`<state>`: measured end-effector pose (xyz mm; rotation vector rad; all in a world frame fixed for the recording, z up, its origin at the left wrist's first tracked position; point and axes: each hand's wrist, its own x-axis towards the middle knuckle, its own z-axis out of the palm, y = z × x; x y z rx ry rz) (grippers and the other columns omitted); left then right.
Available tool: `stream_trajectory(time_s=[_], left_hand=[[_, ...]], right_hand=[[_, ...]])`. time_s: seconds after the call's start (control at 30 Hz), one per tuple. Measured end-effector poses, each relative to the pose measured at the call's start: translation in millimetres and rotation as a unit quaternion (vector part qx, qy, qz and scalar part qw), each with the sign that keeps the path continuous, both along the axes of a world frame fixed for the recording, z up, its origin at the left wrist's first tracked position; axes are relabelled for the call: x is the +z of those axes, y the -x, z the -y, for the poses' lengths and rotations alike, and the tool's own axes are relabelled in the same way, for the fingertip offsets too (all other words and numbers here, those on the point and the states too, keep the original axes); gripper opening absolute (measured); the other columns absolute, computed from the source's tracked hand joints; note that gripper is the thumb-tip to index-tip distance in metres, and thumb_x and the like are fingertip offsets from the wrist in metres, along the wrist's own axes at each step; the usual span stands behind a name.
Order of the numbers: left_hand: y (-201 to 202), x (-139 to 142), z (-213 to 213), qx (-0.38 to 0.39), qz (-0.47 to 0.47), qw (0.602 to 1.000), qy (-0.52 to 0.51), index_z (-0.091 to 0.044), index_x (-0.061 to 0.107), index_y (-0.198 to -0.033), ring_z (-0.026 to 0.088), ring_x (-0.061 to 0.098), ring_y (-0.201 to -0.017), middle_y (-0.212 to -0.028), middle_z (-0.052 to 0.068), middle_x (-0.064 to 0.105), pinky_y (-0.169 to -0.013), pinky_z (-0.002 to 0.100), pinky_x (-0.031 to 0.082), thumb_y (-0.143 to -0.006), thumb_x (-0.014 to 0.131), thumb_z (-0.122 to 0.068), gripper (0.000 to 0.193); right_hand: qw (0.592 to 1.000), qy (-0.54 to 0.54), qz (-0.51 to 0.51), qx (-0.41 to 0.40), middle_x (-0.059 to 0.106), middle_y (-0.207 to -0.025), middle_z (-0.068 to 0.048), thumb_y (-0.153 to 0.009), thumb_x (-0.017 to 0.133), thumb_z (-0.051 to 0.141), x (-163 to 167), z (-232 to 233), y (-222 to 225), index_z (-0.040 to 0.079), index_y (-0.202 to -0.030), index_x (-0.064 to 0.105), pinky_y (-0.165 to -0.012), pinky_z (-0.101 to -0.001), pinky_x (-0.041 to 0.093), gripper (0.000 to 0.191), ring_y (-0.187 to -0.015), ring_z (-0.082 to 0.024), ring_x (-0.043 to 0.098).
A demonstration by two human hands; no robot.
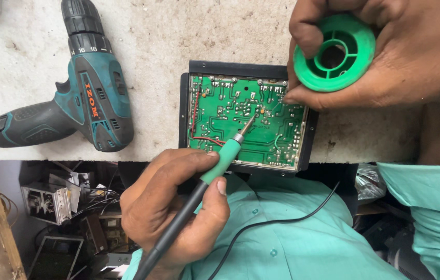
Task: The person solders components on a green circuit board mounted in a frame, holding a soldering iron in one hand and a spool of solder wire in the other, applying solder to multiple joints across the board. They then set the iron aside and use multimeter probes to test points on the board.
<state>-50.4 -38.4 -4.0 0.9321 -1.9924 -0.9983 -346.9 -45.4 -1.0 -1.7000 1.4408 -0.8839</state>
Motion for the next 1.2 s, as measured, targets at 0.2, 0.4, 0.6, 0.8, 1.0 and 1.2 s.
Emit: stream_trajectory(time_s=[0.2,0.4,0.6,0.8,1.0,1.2], left_hand=[[0.9,3.3,2.0,-0.004,0.004,1.0,-0.009,0.003,0.069,-0.111,0.015,0.074,-0.08,-0.094,0.014,0.073,-0.07,0.021,0.057,-0.084,0.075,0.002,0.028],[1.0,4.5,2.4,-0.005,0.0,1.0,-0.019,0.003,0.069,-0.111,0.013,0.072,-0.076,-0.093,0.014,0.073,-0.066,0.02,0.055,-0.084,0.075,0.002,0.027],[1.9,5.6,1.9,0.001,0.004,1.0,-0.023,0.003,0.069,-0.11,0.012,0.072,-0.075,-0.095,0.013,0.073,-0.065,0.019,0.055,-0.085,0.075,0.001,0.026],[2.6,5.7,2.1,0.002,0.006,1.0,-0.023,0.003,0.069,-0.111,0.011,0.071,-0.074,-0.095,0.013,0.073,-0.064,0.019,0.054,-0.085,0.075,0.001,0.026],[2.1,6.0,3.0,0.0,0.007,1.0,-0.026,0.003,0.07,-0.111,0.011,0.072,-0.074,-0.095,0.013,0.074,-0.063,0.019,0.054,-0.086,0.075,0.0,0.026],[2.0,6.4,4.3,0.0,0.009,1.0,-0.029,0.002,0.07,-0.111,0.01,0.071,-0.073,-0.094,0.012,0.074,-0.062,0.018,0.053,-0.086,0.075,0.0,0.026]], right_hand=[[1.0,0.024,-0.013,0.016,0.067,-0.08,-0.003,-0.076,0.089,0.006,0.0,0.2,-1.7,0.006,-0.093,0.051,-0.067,-0.0218,0.061,0.041,-0.081,-0.011,0.072],[0.998,0.018,-0.016,0.053,0.067,-0.079,0.0,-0.079,0.088,0.009,-1.2,2.0,0.3,0.007,-0.092,0.052,-0.064,-0.019,0.059,0.039,-0.077,-0.008,0.07],[0.994,0.045,-0.082,0.051,0.067,-0.078,0.0,-0.077,0.091,0.016,1.8,1.4,-0.5,0.008,-0.089,0.056,-0.065,-0.0203,0.057,0.038,-0.076,-0.007,0.071],[0.992,0.048,-0.101,0.057,0.067,-0.077,0.001,-0.075,0.089,0.019,2.1,3.4,0.9,0.008,-0.088,0.057,-0.065,-0.0222,0.054,0.036,-0.074,-0.007,0.071],[0.991,0.059,-0.109,0.057,0.064,-0.077,0.002,-0.077,0.091,0.018,2.8,3.1,0.4,0.008,-0.088,0.057,-0.063,-0.0221,0.053,0.037,-0.074,-0.007,0.068],[0.989,0.057,-0.124,0.057,0.062,-0.077,0.002,-0.074,0.092,0.02,2.1,4.6,-0.8,0.008,-0.087,0.058,-0.056,-0.0208,0.051,0.038,-0.068,-0.006,0.064]])
